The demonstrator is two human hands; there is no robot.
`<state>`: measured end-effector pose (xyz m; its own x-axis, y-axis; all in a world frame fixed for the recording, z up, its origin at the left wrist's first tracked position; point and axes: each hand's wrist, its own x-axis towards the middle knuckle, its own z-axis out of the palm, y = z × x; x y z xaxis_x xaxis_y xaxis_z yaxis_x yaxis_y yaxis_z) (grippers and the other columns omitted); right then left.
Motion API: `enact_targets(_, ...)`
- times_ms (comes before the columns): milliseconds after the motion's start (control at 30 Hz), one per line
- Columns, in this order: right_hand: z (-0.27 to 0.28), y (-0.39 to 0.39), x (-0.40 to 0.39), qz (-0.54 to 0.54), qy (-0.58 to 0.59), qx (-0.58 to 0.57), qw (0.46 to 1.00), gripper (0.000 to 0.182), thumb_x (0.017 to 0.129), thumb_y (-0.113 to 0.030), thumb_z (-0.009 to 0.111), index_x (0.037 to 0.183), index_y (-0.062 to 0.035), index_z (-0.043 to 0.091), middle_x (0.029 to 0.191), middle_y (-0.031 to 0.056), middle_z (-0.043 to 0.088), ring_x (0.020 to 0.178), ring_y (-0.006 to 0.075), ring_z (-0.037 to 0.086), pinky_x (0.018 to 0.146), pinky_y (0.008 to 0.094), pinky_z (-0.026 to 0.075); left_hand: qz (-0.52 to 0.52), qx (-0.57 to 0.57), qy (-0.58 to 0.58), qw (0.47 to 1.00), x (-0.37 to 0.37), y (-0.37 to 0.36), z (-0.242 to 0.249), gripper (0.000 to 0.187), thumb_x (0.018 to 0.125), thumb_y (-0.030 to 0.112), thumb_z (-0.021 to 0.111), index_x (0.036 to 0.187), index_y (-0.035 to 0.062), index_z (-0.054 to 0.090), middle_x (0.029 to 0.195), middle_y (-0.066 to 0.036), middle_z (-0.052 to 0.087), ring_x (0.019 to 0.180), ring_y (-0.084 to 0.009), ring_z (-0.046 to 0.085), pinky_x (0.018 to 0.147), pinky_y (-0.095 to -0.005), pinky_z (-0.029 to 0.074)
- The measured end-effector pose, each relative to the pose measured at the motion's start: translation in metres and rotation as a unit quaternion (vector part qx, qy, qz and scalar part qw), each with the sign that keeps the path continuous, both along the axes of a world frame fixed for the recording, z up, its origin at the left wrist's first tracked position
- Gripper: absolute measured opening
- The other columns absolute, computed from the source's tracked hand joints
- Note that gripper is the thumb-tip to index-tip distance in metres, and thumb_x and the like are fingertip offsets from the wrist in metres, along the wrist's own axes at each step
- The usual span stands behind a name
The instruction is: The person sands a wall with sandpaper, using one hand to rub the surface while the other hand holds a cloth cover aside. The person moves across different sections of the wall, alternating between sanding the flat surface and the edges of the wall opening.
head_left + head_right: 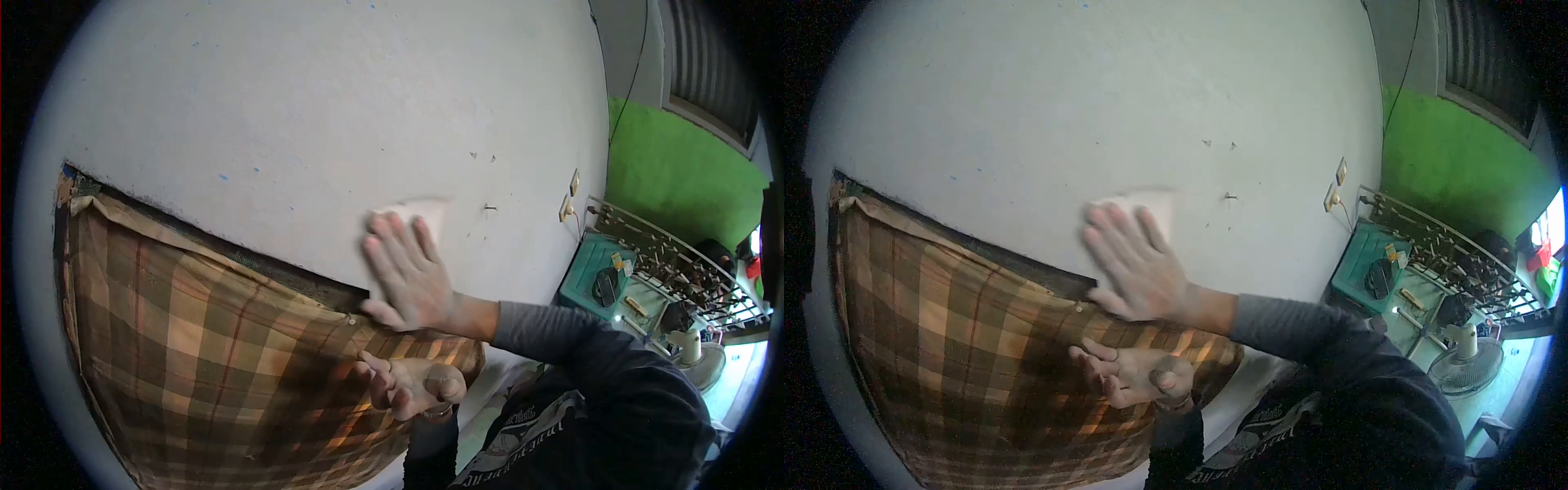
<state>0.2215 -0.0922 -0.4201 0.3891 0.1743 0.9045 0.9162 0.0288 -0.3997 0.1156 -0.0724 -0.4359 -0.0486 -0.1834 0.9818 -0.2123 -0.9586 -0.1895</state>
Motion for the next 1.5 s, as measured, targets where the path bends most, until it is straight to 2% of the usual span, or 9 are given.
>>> enact_targets(200,-0.155,0.01,-0.025,-0.039,0.134,0.009,0.99,0.09,0.102,-0.053,0.038,0.159,0.0085,0.007,0.162,0.039,0.014,0.152,0.0543,0.011,0.121,0.0658,0.0,0.068,0.042,0.366,0.927,-0.025,-0.002,0.094,0.034,0.096,0.036,0.062,0.12,0.012,0.066,0.124,-0.011,0.065,0.128,-0.0405,0.058,0.111,-0.0602,0.04)
enact_targets(300,-0.057,0.014,-0.021,-0.059,0.1,0.044,0.992,0.086,0.103,-0.049,0.039,0.158,0.0104,0.013,0.164,0.0333,0.016,0.155,0.0474,0.014,0.122,0.0639,0.001,0.134,0.202,0.441,0.864,-0.009,0.014,0.169,0.034,0.094,0.035,0.065,0.117,0.0107,0.07,0.125,-0.011,0.066,0.128,-0.0383,0.059,0.112,-0.0601,0.04)
enact_targets(467,0.067,0.003,-0.005,-0.015,0.01,0.033,0.999,0.078,0.101,-0.042,0.046,0.158,0.0068,0.024,0.164,0.0293,0.024,0.154,0.045,0.018,0.123,0.06,0.006,0.294,0.332,0.433,0.785,0.035,0.017,0.253,0.039,0.1,0.026,0.054,0.135,0.0113,0.063,0.143,-0.007,0.057,0.144,-0.0308,0.044,0.123,-0.056,0.027)
enact_targets(800,-0.002,0.005,0.003,-0.07,0.165,0.109,0.978,0.073,0.103,-0.032,0.043,0.158,0.01,0.02,0.162,0.0352,0.024,0.153,0.0496,0.02,0.124,0.0572,0.009,0.496,0.504,0.308,0.637,0.051,0.019,0.342,0.057,0.1,0.044,0.045,0.155,0.0291,0.044,0.165,0.005,0.036,0.154,-0.0204,0.028,0.128,-0.0503,0.014)
enact_targets(967,0.115,-0.003,0.031,0.161,-0.219,-0.001,0.962,0.066,0.105,-0.033,0.043,0.16,-0.0004,0.026,0.168,0.016,0.024,0.157,0.0285,0.021,0.126,0.0539,0.008,0.577,0.534,0.159,0.597,0.069,0.033,0.394,0.055,0.105,0.045,0.037,0.158,0.0289,0.039,0.166,0.004,0.033,0.155,-0.0207,0.025,0.128,-0.0506,0.015)
enact_targets(1133,0.12,-0.009,0.102,-0.129,0.069,0.177,0.973,0.072,0.1,-0.031,0.048,0.153,0.0134,0.028,0.16,0.0337,0.026,0.152,0.0453,0.022,0.126,0.0524,0.014,0.545,0.545,0.235,0.593,0.064,0.028,0.382,0.055,0.105,0.046,0.035,0.157,0.0282,0.04,0.165,0.004,0.034,0.155,-0.0211,0.024,0.128,-0.0514,0.015)
enact_targets(1400,0.104,0.0,0.086,0.152,-0.321,0.019,0.935,0.069,0.102,-0.031,0.046,0.155,0.0098,0.028,0.161,0.0307,0.028,0.151,0.0433,0.027,0.123,0.0523,0.022,0.531,0.538,0.236,0.611,0.067,0.025,0.382,0.054,0.104,0.044,0.038,0.155,0.0282,0.045,0.163,0.004,0.038,0.154,-0.0206,0.027,0.128,-0.0501,0.016)
enact_targets(1467,0.136,-0.005,0.08,-0.137,0.076,0.177,0.972,0.065,0.102,-0.03,0.043,0.157,0.002,0.03,0.164,0.0206,0.03,0.153,0.0336,0.029,0.126,0.05,0.019,0.531,0.532,0.241,0.614,0.066,0.025,0.381,0.054,0.104,0.044,0.037,0.154,0.0282,0.046,0.163,0.005,0.039,0.154,-0.0199,0.028,0.128,-0.0498,0.017)
enact_targets(1500,0.14,-0.009,0.071,-0.07,0.026,0.166,0.983,0.065,0.102,-0.029,0.043,0.159,-0.0015,0.028,0.166,0.0156,0.029,0.154,0.0273,0.027,0.127,0.0494,0.015,0.526,0.532,0.237,0.62,0.066,0.026,0.382,0.053,0.104,0.044,0.038,0.154,0.0281,0.047,0.162,0.005,0.041,0.153,-0.0197,0.029,0.128,-0.0496,0.018)
